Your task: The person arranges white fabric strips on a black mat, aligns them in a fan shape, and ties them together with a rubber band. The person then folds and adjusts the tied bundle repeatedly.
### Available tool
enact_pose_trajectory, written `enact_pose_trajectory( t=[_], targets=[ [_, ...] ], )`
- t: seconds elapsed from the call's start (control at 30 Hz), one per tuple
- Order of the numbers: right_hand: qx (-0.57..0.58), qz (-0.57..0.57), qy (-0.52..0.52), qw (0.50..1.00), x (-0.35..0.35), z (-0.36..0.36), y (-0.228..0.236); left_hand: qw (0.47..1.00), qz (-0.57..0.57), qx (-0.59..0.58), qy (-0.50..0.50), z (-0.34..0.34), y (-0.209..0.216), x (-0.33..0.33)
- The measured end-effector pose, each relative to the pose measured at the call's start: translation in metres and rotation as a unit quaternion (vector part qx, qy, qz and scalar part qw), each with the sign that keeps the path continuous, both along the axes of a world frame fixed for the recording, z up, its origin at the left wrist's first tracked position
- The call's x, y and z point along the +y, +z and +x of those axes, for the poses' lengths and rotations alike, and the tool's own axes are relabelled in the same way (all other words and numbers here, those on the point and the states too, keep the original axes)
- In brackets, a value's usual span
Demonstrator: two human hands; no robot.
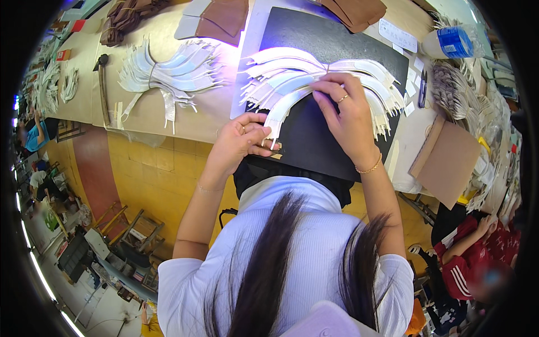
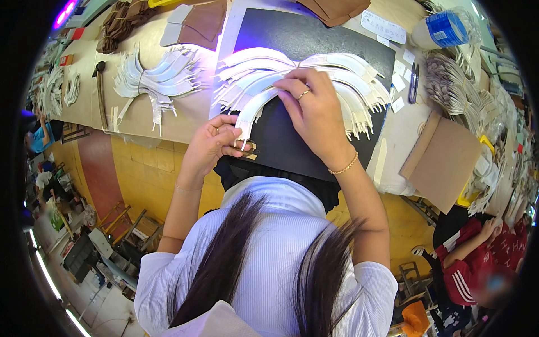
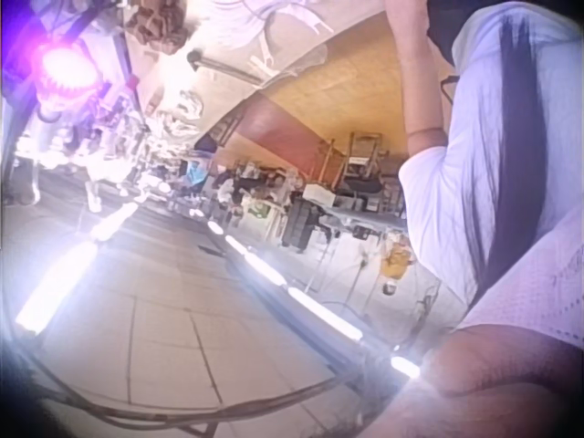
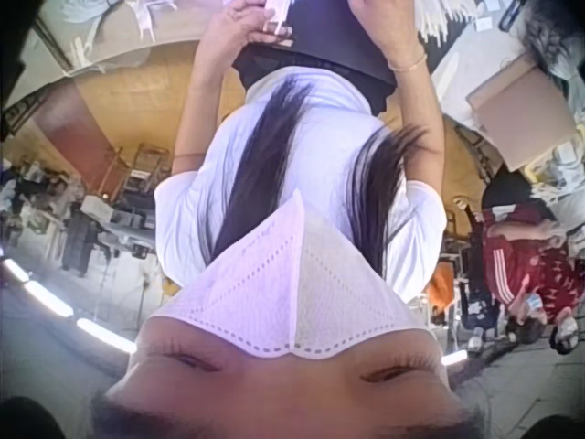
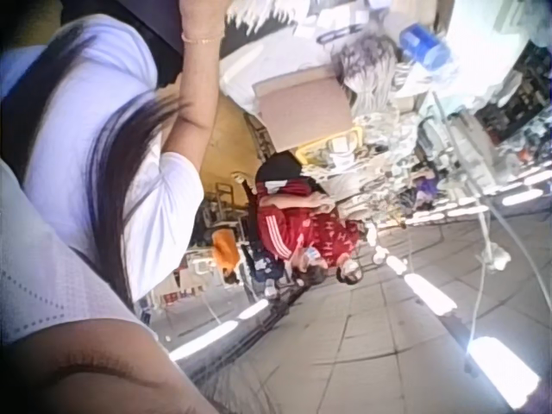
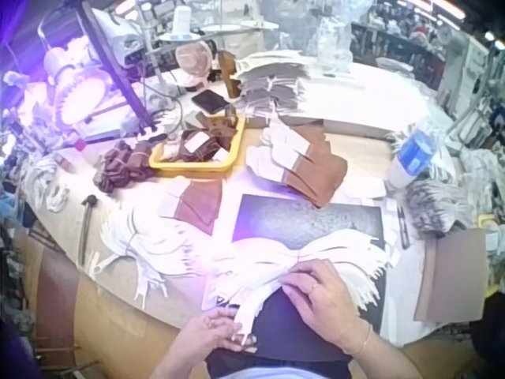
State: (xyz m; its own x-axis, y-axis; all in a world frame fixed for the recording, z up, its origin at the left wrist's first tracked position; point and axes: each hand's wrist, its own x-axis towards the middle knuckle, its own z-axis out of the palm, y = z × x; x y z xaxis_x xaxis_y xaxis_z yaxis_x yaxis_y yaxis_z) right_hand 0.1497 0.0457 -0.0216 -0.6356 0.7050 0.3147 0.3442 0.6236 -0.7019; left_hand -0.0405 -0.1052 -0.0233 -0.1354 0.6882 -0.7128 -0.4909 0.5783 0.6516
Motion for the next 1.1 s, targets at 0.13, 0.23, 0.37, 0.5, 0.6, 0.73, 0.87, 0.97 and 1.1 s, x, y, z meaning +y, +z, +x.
enact_pose_trajectory(
  t=[0.13,0.23,0.37,0.5,0.6,0.73,0.87,0.97,1.1],
  targets=[
    [0.037,-0.058,0.034,0.997,-0.007,-0.003,-0.002,0.998,0.013,-0.052,-0.015,-0.002,-0.005,-0.001],
    [0.032,-0.074,0.037,0.996,-0.012,-0.003,-0.005,0.997,0.033,-0.066,-0.021,-0.003,-0.009,-0.005],
    [0.016,-0.049,0.055,0.997,-0.017,-0.004,-0.007,0.998,0.034,-0.060,-0.011,0.000,-0.006,-0.005],
    [0.008,0.065,0.109,0.992,-0.024,-0.012,-0.001,0.998,0.064,0.004,-0.011,0.009,-0.002,-0.007],
    [-0.011,0.096,0.119,0.988,-0.028,-0.015,0.002,0.992,0.117,0.051,-0.015,0.015,-0.001,-0.008],
    [-0.026,0.110,0.132,0.985,-0.025,-0.013,0.007,0.981,0.156,0.116,-0.014,0.020,-0.002,-0.008],
    [-0.033,0.108,0.151,0.982,-0.019,-0.009,0.008,0.971,0.159,0.173,-0.030,0.023,0.001,-0.003],
    [-0.034,0.103,0.155,0.982,-0.013,-0.008,0.013,0.972,0.159,0.170,-0.037,0.024,0.006,0.001],
    [-0.047,0.125,0.147,0.980,-0.015,-0.008,0.015,0.961,0.180,0.201,-0.054,0.023,0.011,0.006]
  ],
)
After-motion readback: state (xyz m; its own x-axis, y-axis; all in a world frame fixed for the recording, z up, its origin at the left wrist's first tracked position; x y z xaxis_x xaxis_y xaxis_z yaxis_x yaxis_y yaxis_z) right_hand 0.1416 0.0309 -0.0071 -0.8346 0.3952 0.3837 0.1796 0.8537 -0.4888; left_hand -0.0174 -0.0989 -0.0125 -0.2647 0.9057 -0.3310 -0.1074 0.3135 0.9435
